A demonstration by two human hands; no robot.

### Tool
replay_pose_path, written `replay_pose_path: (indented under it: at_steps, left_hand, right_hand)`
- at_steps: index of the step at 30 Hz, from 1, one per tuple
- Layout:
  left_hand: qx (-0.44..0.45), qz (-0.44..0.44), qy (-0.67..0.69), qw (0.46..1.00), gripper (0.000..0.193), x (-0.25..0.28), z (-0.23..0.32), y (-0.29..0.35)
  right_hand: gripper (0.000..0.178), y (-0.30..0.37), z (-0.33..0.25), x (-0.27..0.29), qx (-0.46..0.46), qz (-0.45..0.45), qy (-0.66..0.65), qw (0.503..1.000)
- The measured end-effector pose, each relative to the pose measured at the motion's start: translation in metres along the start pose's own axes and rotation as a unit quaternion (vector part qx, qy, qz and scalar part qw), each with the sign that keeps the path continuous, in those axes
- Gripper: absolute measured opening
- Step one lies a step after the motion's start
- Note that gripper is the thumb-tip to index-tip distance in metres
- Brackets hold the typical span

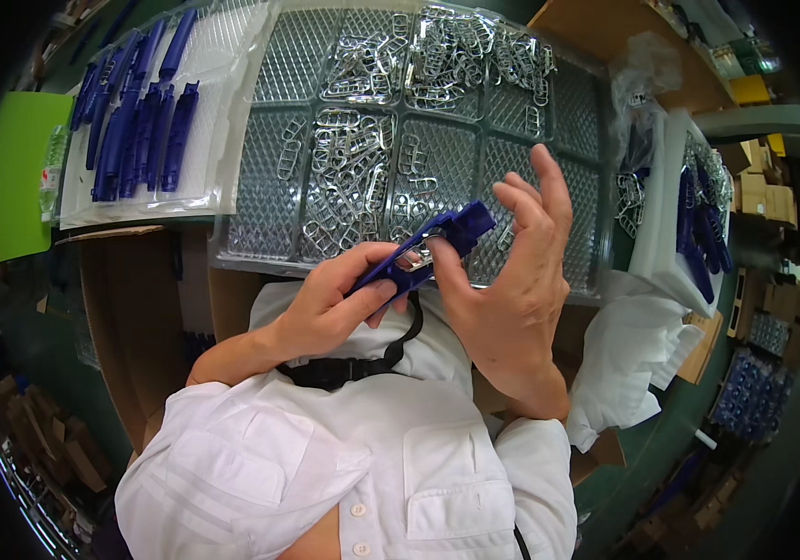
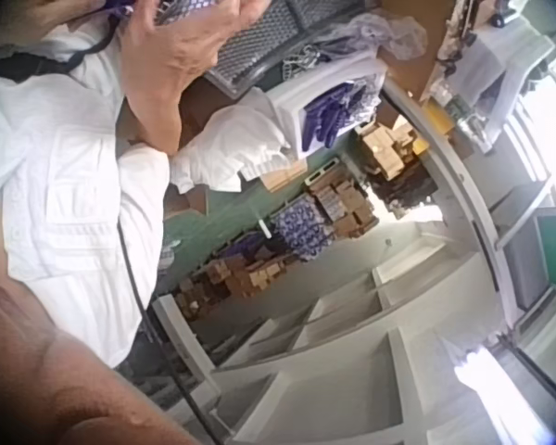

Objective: Assemble electronic components by inserting internal pieces into plastic housings.

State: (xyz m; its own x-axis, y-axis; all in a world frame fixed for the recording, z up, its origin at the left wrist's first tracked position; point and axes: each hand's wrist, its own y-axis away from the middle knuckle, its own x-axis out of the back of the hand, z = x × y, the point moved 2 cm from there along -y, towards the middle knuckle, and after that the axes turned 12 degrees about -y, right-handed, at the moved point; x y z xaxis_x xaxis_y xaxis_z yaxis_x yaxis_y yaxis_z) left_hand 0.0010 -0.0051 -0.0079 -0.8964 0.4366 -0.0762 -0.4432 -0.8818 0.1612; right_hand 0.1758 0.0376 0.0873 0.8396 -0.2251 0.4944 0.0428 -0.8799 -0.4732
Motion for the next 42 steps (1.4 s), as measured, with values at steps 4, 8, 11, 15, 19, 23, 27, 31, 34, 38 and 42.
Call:
replay_pose_path:
  at_steps: [4,8,11,15,19,23,27,31,34,38,42]
  left_hand:
    - [-0.052,0.022,-0.036,0.998,0.029,-0.002,0.006,-0.001]
    - [-0.017,0.015,-0.077,0.997,0.025,0.005,0.016,-0.012]
    - [-0.009,0.046,-0.118,0.992,0.02,0.0,0.017,-0.017]
    - [0.003,0.051,-0.164,0.985,0.017,0.0,0.015,-0.025]
    - [-0.002,0.083,-0.128,0.988,0.017,-0.001,0.011,-0.027]
    - [-0.007,0.065,-0.166,0.984,0.014,0.004,0.015,-0.025]
    - [-0.078,0.025,-0.301,0.95,0.021,0.022,0.046,-0.02]
    - [-0.093,-0.041,-0.203,0.974,0.043,0.04,0.054,-0.004]
    - [-0.186,0.022,-0.222,0.957,0.051,0.048,0.061,0.002]
    - [-0.21,0.064,-0.253,0.942,0.053,0.054,0.064,-0.001]
    - [-0.204,0.086,-0.277,0.935,0.053,0.056,0.07,-0.009]
  right_hand:
    - [0.041,0.009,0.024,0.003,-0.143,-0.126,-0.136,0.972]
    - [0.037,0.018,0.026,-0.001,-0.157,-0.131,-0.117,0.972]
    - [0.034,0.023,0.032,-0.004,-0.158,-0.097,-0.138,0.973]
    - [0.03,0.027,0.031,-0.009,-0.064,-0.096,-0.088,0.989]
    - [0.031,0.028,0.029,-0.011,-0.035,-0.089,-0.072,0.993]
    - [0.031,0.025,0.033,-0.013,-0.04,-0.09,-0.097,0.99]
    - [0.037,0.022,0.043,-0.006,-0.035,-0.073,-0.322,0.943]
    - [0.042,0.023,0.049,0.013,0.075,-0.001,-0.359,0.93]
    - [0.039,0.022,0.058,0.017,0.148,-0.046,-0.26,0.953]
    - [0.043,0.02,0.065,0.012,0.114,-0.051,-0.253,0.959]
    - [0.053,0.013,0.069,0.007,0.094,-0.04,-0.225,0.969]
